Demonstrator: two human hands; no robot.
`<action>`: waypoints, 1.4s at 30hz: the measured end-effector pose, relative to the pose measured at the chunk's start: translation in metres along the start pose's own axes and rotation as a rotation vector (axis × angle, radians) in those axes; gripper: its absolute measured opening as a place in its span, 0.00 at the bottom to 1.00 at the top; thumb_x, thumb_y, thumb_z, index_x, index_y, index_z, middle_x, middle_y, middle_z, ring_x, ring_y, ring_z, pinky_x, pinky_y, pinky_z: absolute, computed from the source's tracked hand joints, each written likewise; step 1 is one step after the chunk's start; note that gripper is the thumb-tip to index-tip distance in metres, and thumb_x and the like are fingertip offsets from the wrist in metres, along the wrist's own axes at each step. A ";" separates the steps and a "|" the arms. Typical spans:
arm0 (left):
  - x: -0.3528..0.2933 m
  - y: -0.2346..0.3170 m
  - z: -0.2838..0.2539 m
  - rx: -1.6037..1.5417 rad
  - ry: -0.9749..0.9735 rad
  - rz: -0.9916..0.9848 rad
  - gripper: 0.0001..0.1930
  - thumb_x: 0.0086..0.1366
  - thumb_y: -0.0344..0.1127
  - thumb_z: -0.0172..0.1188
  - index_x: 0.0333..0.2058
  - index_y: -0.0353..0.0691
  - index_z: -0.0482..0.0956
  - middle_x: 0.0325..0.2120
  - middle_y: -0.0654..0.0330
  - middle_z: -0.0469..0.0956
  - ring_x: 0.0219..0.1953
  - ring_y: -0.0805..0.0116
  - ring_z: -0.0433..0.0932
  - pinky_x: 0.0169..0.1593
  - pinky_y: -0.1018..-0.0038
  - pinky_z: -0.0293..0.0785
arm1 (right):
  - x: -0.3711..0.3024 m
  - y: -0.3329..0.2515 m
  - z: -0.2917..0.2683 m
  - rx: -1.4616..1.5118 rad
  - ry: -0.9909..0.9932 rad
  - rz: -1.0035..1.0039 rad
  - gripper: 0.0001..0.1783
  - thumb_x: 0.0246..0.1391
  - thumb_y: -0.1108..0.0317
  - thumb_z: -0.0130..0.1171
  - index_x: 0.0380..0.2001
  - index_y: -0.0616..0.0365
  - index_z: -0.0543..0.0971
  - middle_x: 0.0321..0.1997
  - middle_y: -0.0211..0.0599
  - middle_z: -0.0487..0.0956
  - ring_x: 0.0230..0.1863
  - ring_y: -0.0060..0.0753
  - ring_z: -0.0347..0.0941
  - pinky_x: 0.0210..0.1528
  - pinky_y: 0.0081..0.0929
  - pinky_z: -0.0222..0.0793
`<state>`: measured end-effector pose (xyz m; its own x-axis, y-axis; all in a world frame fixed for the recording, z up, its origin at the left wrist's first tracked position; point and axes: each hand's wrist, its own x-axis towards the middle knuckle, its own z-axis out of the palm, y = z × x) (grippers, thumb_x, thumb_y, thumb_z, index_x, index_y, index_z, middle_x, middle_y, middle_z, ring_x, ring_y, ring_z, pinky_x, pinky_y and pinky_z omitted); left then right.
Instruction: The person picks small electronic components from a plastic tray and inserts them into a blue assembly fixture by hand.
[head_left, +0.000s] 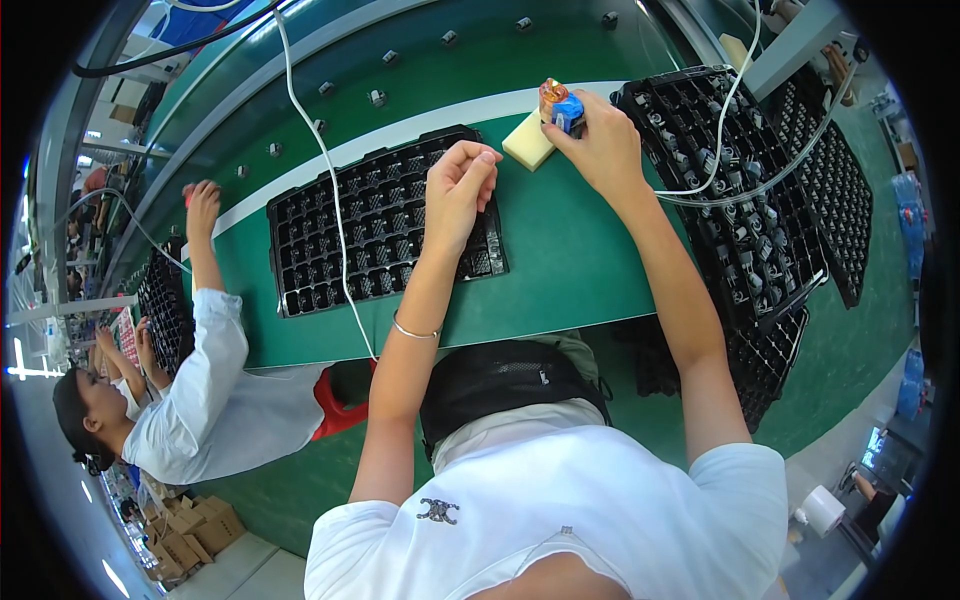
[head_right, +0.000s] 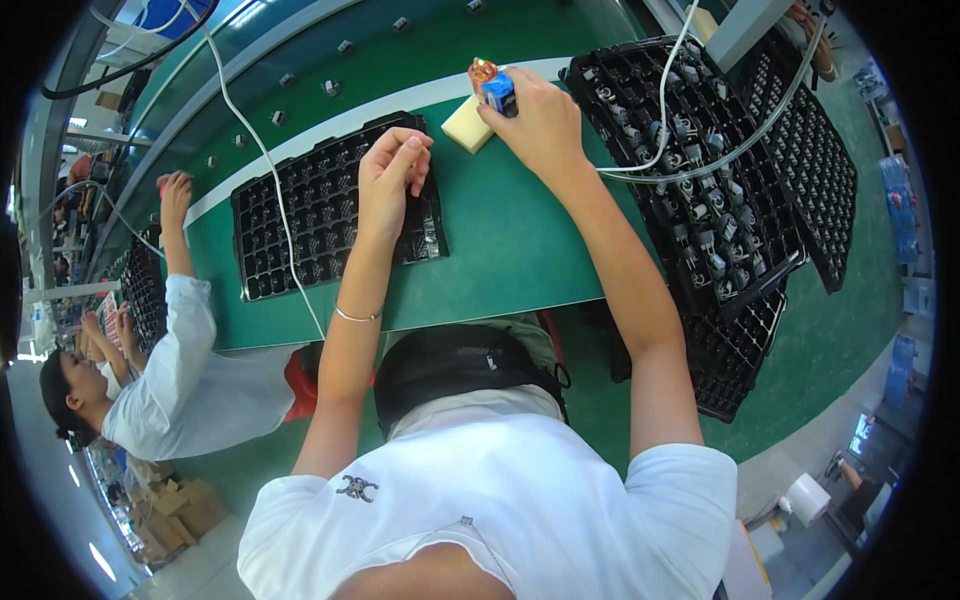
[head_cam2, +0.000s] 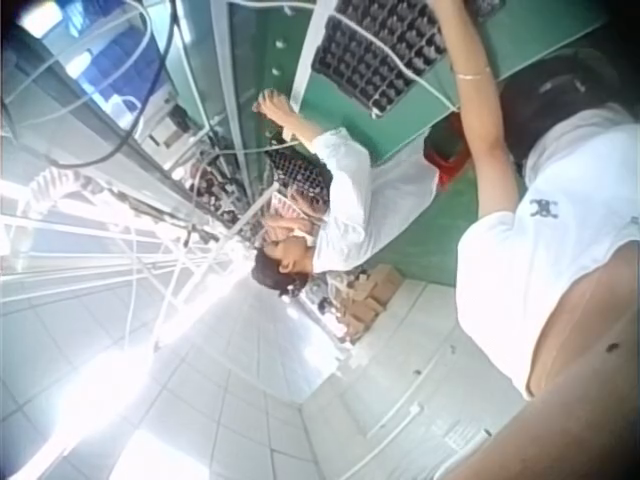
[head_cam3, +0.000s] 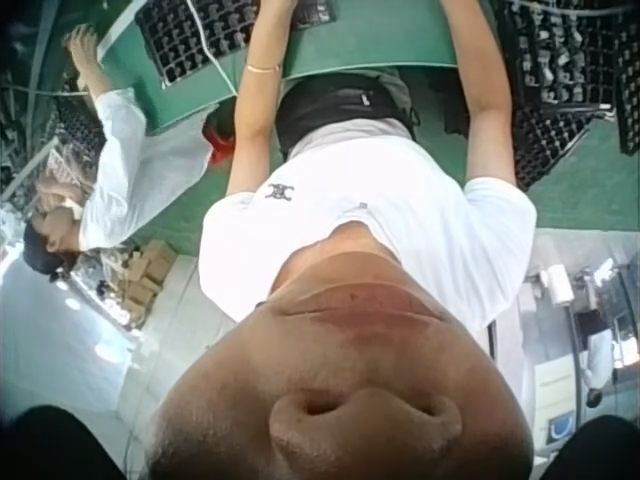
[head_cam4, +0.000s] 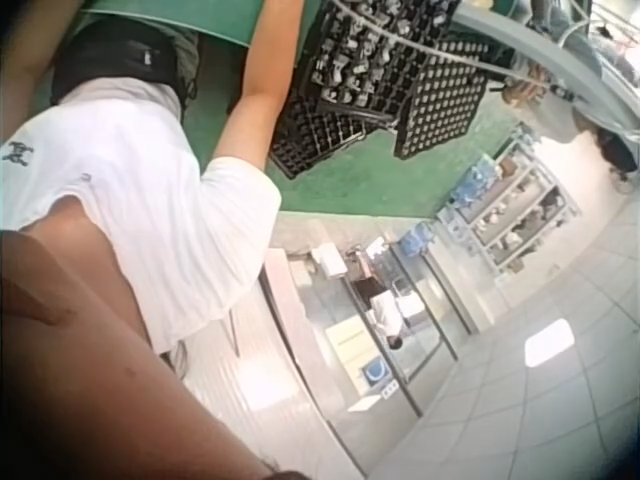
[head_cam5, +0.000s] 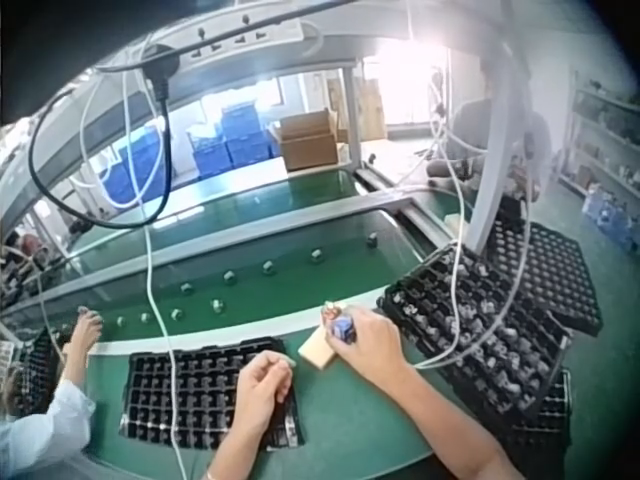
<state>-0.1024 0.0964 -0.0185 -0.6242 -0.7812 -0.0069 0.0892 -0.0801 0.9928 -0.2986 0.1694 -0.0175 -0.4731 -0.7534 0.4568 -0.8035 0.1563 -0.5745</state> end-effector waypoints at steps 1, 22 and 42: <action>0.001 0.001 0.000 0.003 0.000 0.006 0.09 0.69 0.36 0.54 0.34 0.37 0.77 0.21 0.68 0.72 0.20 0.84 0.66 0.22 0.86 0.59 | 0.001 0.000 0.000 -0.001 0.001 -0.002 0.24 0.43 0.56 0.68 0.43 0.55 0.80 0.28 0.36 0.79 0.25 0.36 0.76 0.31 0.32 0.72; -0.053 0.037 -0.014 0.547 0.016 0.227 0.10 0.59 0.27 0.61 0.40 0.33 0.77 0.31 0.62 0.75 0.33 0.71 0.74 0.39 0.77 0.71 | 0.119 0.015 0.088 -0.007 -0.059 -0.002 0.19 0.34 0.57 0.63 0.32 0.53 0.81 0.32 0.48 0.81 0.38 0.53 0.79 0.42 0.45 0.75; -0.136 0.081 -0.026 1.094 0.143 0.869 0.38 0.58 0.68 0.58 0.56 0.42 0.75 0.49 0.46 0.72 0.49 0.47 0.71 0.53 0.52 0.66 | -0.078 -0.037 0.009 -0.325 -0.157 -0.405 0.21 0.34 0.67 0.68 0.36 0.58 0.77 0.37 0.41 0.72 0.40 0.41 0.73 0.29 0.36 0.69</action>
<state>0.0101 0.1799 0.0602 -0.5935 -0.3923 0.7027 -0.2819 0.9192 0.2751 -0.2285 0.2169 -0.0379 -0.0623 -0.8769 0.4766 -0.9924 0.0039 -0.1227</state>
